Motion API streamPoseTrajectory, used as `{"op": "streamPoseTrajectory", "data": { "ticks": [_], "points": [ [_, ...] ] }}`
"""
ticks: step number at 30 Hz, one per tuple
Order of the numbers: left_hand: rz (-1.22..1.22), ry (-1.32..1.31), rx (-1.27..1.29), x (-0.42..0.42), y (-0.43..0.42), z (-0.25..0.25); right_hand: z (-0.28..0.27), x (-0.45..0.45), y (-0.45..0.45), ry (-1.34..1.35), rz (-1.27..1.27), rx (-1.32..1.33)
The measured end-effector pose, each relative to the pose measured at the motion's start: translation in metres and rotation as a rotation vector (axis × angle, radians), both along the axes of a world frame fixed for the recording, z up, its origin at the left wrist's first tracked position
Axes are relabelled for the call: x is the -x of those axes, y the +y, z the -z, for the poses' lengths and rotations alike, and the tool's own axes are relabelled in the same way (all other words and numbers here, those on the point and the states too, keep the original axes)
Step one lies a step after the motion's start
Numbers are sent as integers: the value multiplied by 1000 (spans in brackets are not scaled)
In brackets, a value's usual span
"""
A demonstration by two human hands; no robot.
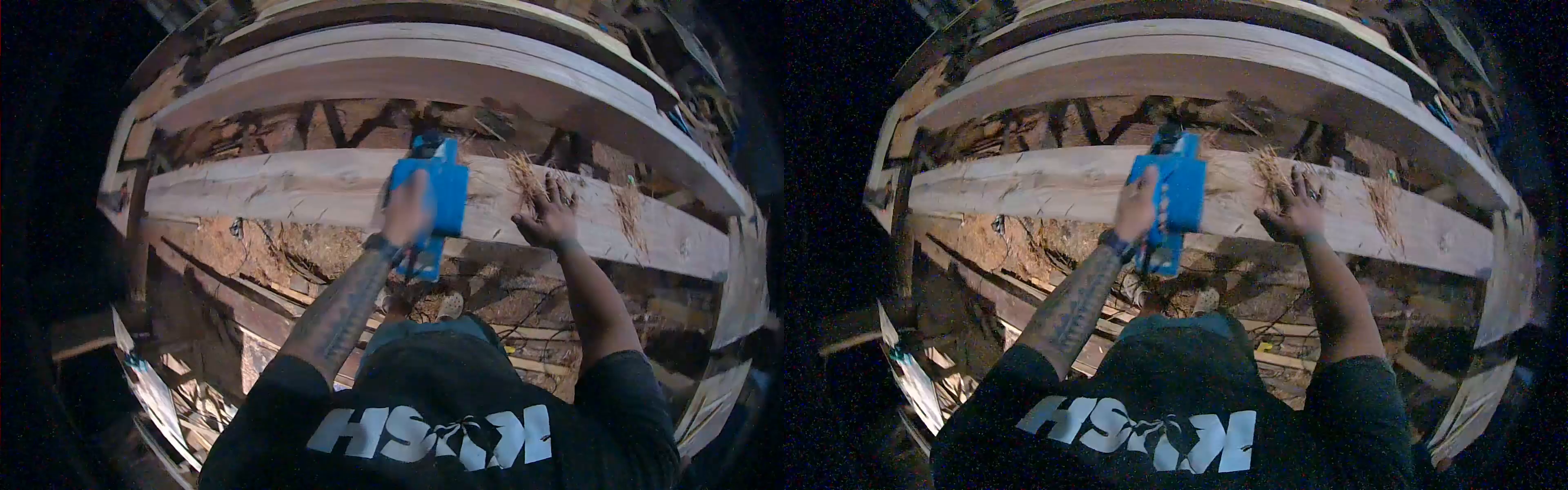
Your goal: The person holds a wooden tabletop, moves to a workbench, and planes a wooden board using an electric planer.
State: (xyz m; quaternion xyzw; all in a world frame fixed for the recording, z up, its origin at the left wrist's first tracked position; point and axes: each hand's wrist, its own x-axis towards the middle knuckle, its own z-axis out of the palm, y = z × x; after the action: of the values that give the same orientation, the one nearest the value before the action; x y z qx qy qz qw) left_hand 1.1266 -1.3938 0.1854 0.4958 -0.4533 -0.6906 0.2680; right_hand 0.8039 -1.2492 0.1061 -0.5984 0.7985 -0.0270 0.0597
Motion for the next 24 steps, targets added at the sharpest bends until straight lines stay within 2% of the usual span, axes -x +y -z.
{"op": "streamPoseTrajectory", "data": {
  "ticks": [3, 4, 7, 8, 10, 14, 18, 21, 22, 24],
  "points": [
    [18, -12, 51, 14, 11, 1, -1, -2, -1, 8, -3, -87],
    [48, -11, 77, 12, 17, 2, 4, -1, 0, 59, -42, 37],
    [140, 18, 61, -7, 60, -2, -4, -5, 1, 59, 0, -28],
    [128, 48, 39, -7, 65, 2, 1, -5, 2, 62, -29, 80],
    [113, 102, -15, -6, 79, 10, 7, -1, 0, 56, -42, 61],
    [105, -94, 246, 36, 34, 15, -6, -4, -2, 49, -34, -41],
    [107, -245, 326, 47, 7, 20, -18, -11, -2, -29, 1, -68],
    [145, -185, 315, 20, 18, 30, -10, -8, -1, 7, -5, -41],
    [146, -151, 250, 1, 35, 22, -15, -7, -3, 47, -10, -125],
    [156, -108, 86, -33, 64, -8, -14, -5, -4, -6, -3, -55]
  ]
}}
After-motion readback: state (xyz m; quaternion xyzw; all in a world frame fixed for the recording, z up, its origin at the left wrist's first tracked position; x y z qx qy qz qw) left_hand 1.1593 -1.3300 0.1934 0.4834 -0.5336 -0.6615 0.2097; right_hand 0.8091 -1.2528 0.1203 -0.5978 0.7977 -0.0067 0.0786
